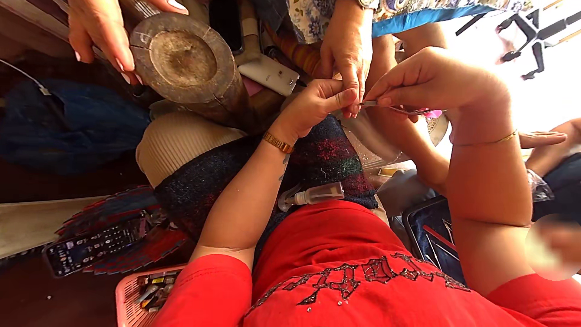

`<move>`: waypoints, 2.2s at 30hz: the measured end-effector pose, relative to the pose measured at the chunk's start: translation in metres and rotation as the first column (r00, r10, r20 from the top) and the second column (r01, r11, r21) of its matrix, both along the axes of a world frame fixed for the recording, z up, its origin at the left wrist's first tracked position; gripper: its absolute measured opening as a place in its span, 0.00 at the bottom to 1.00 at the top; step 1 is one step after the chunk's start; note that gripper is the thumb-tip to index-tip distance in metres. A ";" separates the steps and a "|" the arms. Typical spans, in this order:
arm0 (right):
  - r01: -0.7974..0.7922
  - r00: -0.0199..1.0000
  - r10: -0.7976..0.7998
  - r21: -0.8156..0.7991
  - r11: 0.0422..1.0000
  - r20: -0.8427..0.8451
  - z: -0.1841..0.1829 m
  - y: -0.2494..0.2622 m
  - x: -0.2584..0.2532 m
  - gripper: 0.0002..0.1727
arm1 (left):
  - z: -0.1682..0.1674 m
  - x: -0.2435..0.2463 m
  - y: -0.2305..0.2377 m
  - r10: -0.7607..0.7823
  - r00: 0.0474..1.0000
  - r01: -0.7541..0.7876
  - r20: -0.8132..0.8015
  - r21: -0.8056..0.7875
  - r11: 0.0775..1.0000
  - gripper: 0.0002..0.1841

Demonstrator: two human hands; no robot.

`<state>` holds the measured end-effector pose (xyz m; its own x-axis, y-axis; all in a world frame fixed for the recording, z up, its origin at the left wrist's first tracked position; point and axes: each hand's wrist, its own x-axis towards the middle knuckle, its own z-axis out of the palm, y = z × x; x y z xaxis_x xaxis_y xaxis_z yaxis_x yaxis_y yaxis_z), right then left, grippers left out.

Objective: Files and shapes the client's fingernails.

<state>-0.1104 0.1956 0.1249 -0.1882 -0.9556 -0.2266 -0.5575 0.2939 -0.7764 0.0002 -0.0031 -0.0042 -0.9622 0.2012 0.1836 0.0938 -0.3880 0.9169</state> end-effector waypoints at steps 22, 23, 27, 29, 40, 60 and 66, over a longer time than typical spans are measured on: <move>-0.023 1.000 0.022 0.027 0.999 0.019 -0.003 -0.005 -0.003 0.10 | -0.004 -0.002 -0.001 -0.015 1.000 0.014 -0.022 -0.019 1.000 0.10; -0.029 0.999 0.028 0.034 0.999 0.021 -0.003 -0.005 -0.004 0.10 | -0.003 -0.002 -0.001 -0.014 1.000 0.014 -0.021 -0.023 1.000 0.10; -0.073 0.991 0.079 -0.055 0.996 0.111 -0.008 0.000 -0.005 0.10 | -0.003 -0.002 0.001 -0.023 0.999 0.022 -0.028 -0.013 1.000 0.10; 0.075 0.961 0.017 -0.321 0.944 0.276 -0.025 -0.002 0.011 0.10 | -0.004 -0.001 0.004 -0.029 0.999 0.029 -0.022 0.011 1.000 0.09; 0.491 0.799 -0.484 -0.852 0.183 0.356 -0.080 -0.053 0.085 0.10 | -0.002 0.000 0.005 0.024 1.000 -0.024 -0.006 -0.056 0.998 0.11; 0.494 0.865 -0.501 -0.134 0.859 -0.025 -0.025 0.024 0.085 0.13 | -0.002 -0.002 0.008 -0.002 1.000 0.002 0.003 0.000 1.000 0.10; 0.504 0.852 -0.514 -0.112 0.857 -0.099 -0.029 0.020 0.091 0.15 | -0.003 -0.001 0.007 0.011 1.000 -0.011 -0.005 -0.023 1.000 0.08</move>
<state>-0.0194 0.2156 0.0956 -0.6737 -0.7324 -0.0986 -0.4374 0.5028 -0.7456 -0.0010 0.0036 -0.0070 -0.9635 0.1946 0.1837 0.1026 -0.3652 0.9253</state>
